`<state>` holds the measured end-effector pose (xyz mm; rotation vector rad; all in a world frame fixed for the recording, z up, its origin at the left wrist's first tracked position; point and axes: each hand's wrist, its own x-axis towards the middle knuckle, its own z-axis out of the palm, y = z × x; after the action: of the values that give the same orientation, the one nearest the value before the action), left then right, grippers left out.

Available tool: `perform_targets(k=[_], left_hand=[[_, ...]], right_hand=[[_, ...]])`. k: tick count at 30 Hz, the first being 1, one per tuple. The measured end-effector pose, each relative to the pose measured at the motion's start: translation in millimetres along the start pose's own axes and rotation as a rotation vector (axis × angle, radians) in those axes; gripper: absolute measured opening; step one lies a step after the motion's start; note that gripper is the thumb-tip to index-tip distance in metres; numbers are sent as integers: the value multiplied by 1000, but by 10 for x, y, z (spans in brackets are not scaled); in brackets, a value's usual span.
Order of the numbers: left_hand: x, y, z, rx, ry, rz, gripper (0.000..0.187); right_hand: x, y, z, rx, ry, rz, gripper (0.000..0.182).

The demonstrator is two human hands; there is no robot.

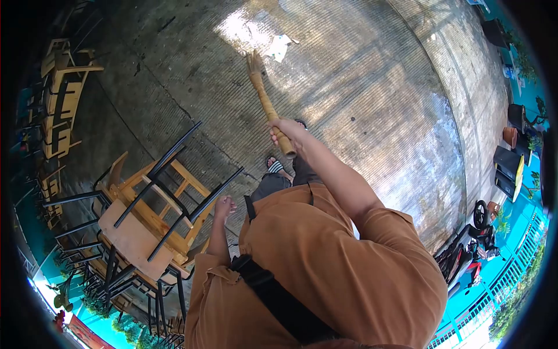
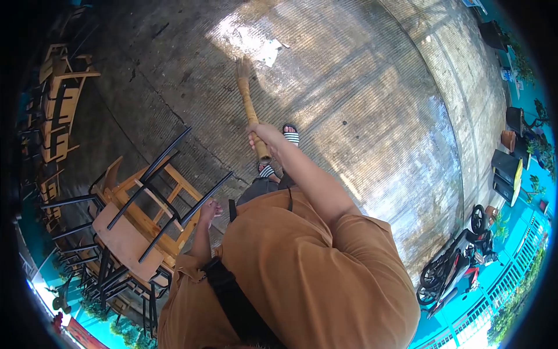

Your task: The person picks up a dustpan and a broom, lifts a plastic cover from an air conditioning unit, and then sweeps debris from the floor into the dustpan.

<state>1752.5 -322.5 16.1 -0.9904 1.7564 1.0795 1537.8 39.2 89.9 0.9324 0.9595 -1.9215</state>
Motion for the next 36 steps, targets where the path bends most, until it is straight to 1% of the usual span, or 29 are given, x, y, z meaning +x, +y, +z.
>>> perform_targets(k=[2,4,6,8,9,11,12,14,15,17,19,21,22,24,25,26,27,28,30,31,32,35,36], left_hand=[[76,150,111,-5,-12,39,21],[127,311,191,-37,-10,86,21],[219,427,246,-34,-25,100,21],[264,552,288,-29,-37,114,20],[243,619,305,-25,-32,124,20],[237,693,316,-12,-31,135,20],[276,664,306,-3,-33,143,20],[312,608,289,12,-35,150,19],[307,584,275,3,-27,127,19],[222,583,265,-5,-11,104,19],[115,624,253,-20,11,69,21],[69,630,260,-5,33,40,21],[40,628,275,7,46,6,22],[-20,700,325,7,51,-4,22],[-59,745,351,7,51,-15,22],[-100,804,380,10,57,-12,22],[-113,891,414,22,68,-2,21],[-125,977,435,34,76,7,21],[-138,1135,459,25,84,51,21],[-117,1206,514,11,86,90,21],[-69,1232,546,10,73,88,21],[65,1369,561,7,65,130,21],[106,1400,575,9,57,132,21]], right_hand=[[-240,-124,-204,-14,-24,-19,23],[-545,-151,-372,-13,-49,-36,32],[-713,-63,-606,22,63,-64,38],[-1020,-140,-742,52,146,-87,38],[-1040,-132,-897,54,147,-89,38],[-967,-12,-1259,103,418,-101,22],[-919,-6,-1417,109,420,-103,22],[-727,-40,-1712,128,583,-137,22],[-532,-31,-1847,133,582,-136,22],[-127,-88,-2081,229,649,-50,24],[143,-220,-1884,181,559,-22,28],[451,-205,-1406,268,408,-28,29],[477,-261,-1057,261,380,26,28],[419,-474,-490,67,246,3,27],[412,-579,-429,67,239,2,27],[424,-702,-393,66,149,-36,27],[430,-849,-380,68,59,-80,27],[395,-988,-446,73,56,-87,27],[212,-1243,-715,-10,-102,-93,31],[59,-1321,-817,-73,-60,-71,27],[-44,-1305,-974,-74,-47,-70,27],[-380,-1215,-1432,5,-43,-129,31],[-522,-1192,-1555,-38,47,-149,32]])
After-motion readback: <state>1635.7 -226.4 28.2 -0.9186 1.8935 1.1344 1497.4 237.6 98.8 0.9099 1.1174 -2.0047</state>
